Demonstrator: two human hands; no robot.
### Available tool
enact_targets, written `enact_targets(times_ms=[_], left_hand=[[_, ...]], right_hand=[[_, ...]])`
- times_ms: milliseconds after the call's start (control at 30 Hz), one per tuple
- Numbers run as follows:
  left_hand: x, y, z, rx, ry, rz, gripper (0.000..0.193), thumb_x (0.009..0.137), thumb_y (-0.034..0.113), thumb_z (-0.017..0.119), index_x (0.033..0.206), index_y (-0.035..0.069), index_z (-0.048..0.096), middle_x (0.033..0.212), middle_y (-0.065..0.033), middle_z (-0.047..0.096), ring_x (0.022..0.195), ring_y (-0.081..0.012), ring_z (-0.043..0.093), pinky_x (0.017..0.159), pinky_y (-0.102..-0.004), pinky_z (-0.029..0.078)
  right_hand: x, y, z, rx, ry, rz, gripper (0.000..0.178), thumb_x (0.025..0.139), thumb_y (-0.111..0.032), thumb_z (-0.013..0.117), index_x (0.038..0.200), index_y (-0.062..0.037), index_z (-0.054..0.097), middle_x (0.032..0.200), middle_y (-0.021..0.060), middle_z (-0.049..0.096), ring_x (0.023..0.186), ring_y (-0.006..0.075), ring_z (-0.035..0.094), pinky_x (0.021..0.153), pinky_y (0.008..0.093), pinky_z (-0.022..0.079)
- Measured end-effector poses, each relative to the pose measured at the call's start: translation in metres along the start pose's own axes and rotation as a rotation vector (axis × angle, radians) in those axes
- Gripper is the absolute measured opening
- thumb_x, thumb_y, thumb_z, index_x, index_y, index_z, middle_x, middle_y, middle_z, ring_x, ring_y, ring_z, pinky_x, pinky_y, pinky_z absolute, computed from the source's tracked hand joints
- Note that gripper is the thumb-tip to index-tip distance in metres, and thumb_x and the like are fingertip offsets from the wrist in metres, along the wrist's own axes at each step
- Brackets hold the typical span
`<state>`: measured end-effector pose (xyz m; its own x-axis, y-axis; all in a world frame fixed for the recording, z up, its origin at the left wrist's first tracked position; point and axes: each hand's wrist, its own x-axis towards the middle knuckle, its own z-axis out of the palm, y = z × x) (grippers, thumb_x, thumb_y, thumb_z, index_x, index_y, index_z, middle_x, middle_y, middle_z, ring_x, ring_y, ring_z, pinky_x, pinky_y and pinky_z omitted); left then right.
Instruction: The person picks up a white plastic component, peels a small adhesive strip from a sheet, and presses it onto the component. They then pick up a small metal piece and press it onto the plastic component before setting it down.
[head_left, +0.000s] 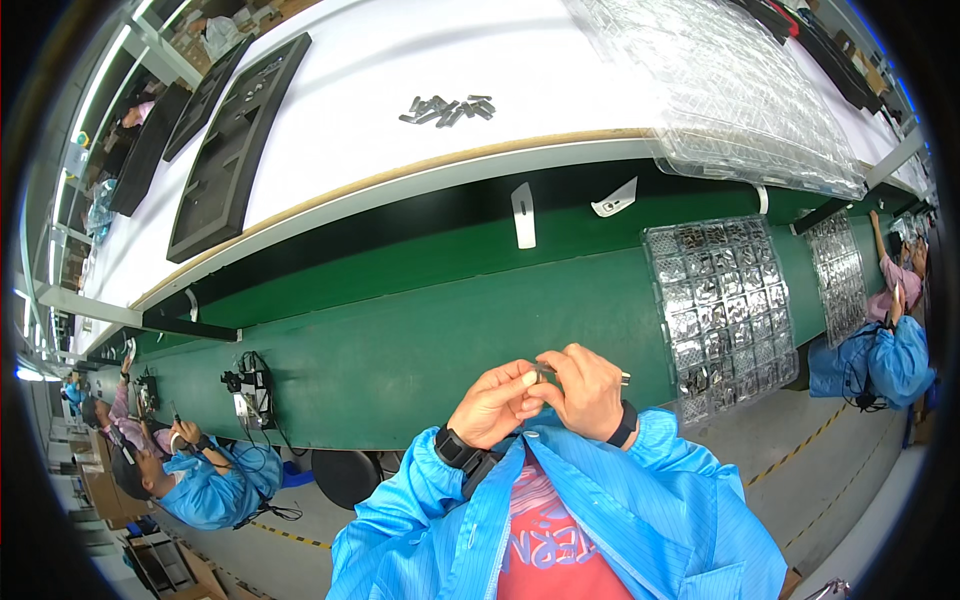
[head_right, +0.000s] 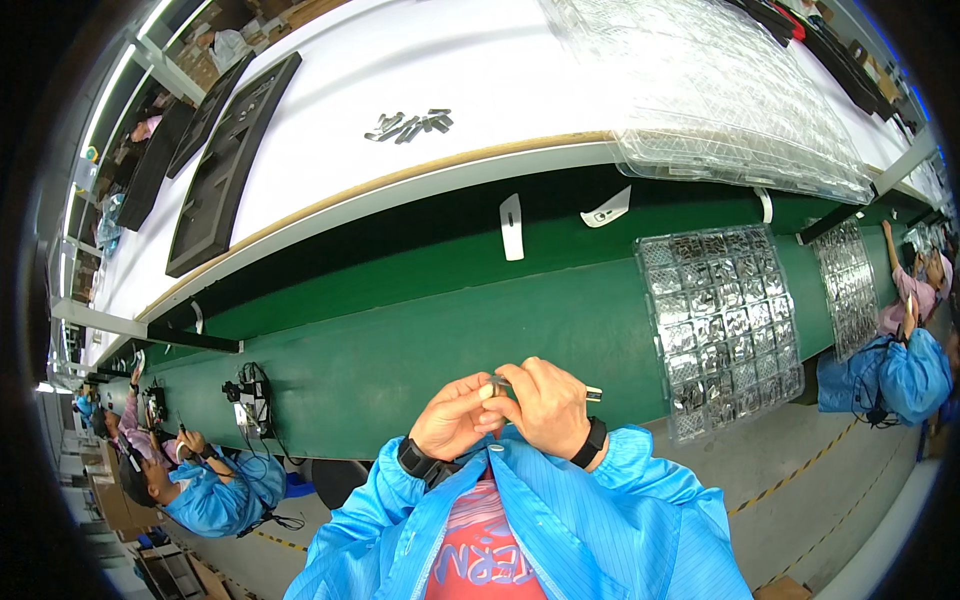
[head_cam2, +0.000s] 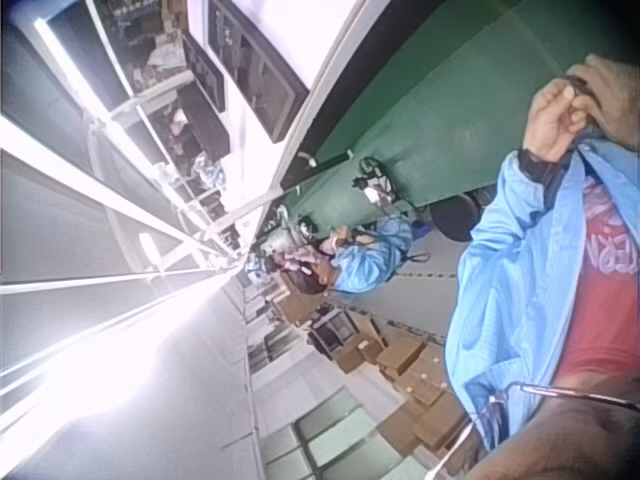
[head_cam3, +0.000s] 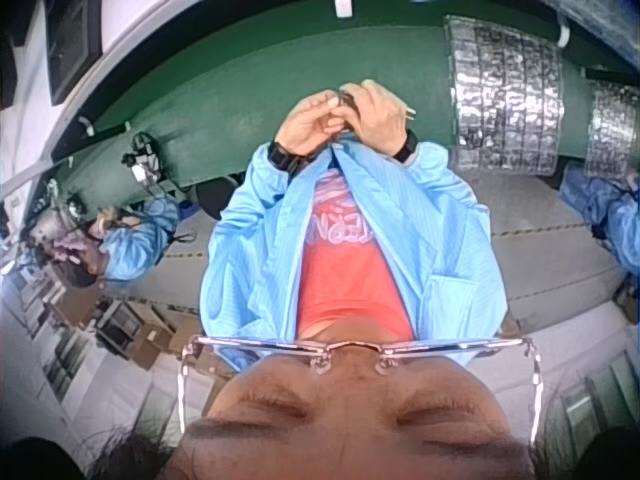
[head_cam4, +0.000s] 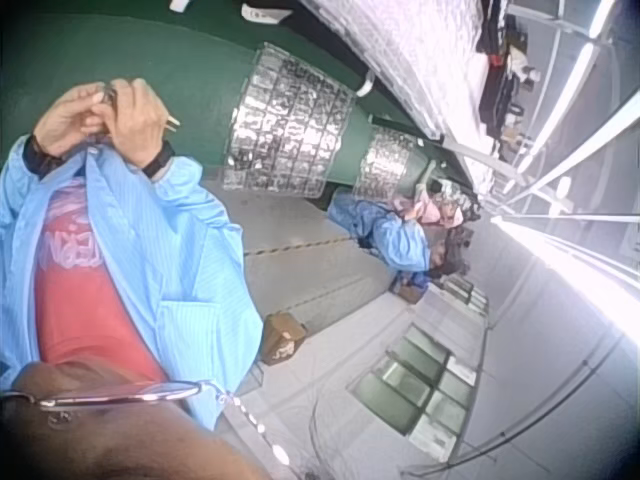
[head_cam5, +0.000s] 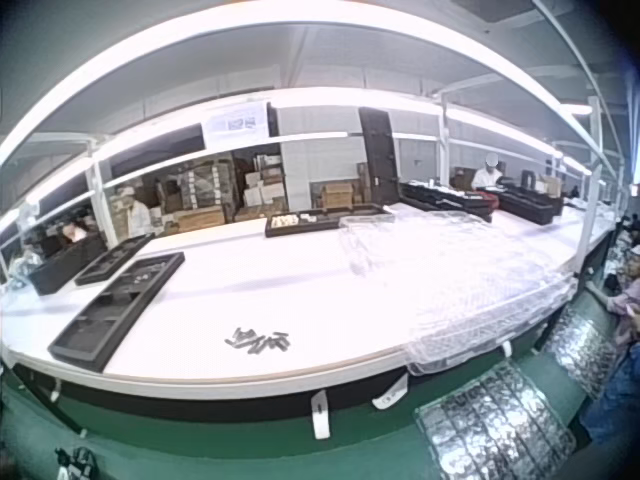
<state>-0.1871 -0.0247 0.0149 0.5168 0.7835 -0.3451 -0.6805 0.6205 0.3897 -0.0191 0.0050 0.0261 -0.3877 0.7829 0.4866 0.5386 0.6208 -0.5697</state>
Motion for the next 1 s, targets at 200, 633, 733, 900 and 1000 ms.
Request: enact_targets(times_ms=[200, 633, 733, 900, 1000], left_hand=[[0.001, -0.001, -0.002, -0.024, -0.033, 0.028, 0.012, 0.096, 0.014, 0.052, 0.100, 0.003, 0.054, 0.081, -0.0020, 0.052, 0.068, -0.0103, 0.044, 0.059, -0.0217, 0.037], [0.034, 0.007, -0.072, 0.239, 0.163, -0.014, 0.009, 0.094, 0.014, 0.054, 0.096, 0.005, 0.057, 0.093, -0.0071, 0.063, 0.076, -0.0145, 0.059, 0.064, -0.0253, 0.047], [0.060, -0.005, -0.181, 0.710, 0.488, -0.117, 0.012, 0.091, 0.013, 0.057, 0.095, 0.002, 0.055, 0.084, -0.0103, 0.066, 0.065, -0.0153, 0.062, 0.056, -0.0269, 0.049], [0.082, -0.025, -0.291, 1.271, 0.744, -0.084, 0.017, 0.085, 0.015, 0.062, 0.078, 0.000, 0.058, 0.064, -0.0091, 0.065, 0.052, -0.0158, 0.062, 0.048, -0.0299, 0.050], [0.088, -0.025, -0.283, 1.425, 0.797, -0.132, 0.025, 0.083, 0.022, 0.065, 0.070, 0.002, 0.060, 0.057, -0.0071, 0.064, 0.050, -0.0165, 0.063, 0.051, -0.0312, 0.052]], right_hand=[[0.002, -0.001, -0.001, -0.018, 0.010, -0.003, 0.035, 0.076, -0.035, 0.070, 0.090, -0.0043, 0.061, 0.070, 0.0065, 0.051, 0.060, 0.0228, 0.057, 0.051, 0.0333, 0.046], [-0.006, 0.021, 0.005, 0.233, 0.001, 0.314, 0.021, 0.084, -0.021, 0.064, 0.096, -0.0031, 0.062, 0.079, 0.0104, 0.060, 0.066, 0.0266, 0.061, 0.061, 0.0354, 0.049], [-0.026, 0.045, 0.019, 0.154, -0.060, 0.430, 0.020, 0.089, -0.020, 0.058, 0.098, -0.0021, 0.061, 0.088, 0.0163, 0.065, 0.075, 0.0348, 0.063, 0.065, 0.0402, 0.049], [-0.041, 0.060, 0.022, 0.077, -0.116, 0.518, 0.020, 0.090, -0.021, 0.057, 0.094, -0.0026, 0.061, 0.086, 0.0166, 0.065, 0.075, 0.0359, 0.062, 0.065, 0.0419, 0.048], [-0.045, 0.062, 0.016, 0.042, -0.090, 0.533, 0.019, 0.090, -0.020, 0.057, 0.094, -0.0027, 0.061, 0.086, 0.0167, 0.064, 0.075, 0.0359, 0.062, 0.065, 0.0418, 0.049]])
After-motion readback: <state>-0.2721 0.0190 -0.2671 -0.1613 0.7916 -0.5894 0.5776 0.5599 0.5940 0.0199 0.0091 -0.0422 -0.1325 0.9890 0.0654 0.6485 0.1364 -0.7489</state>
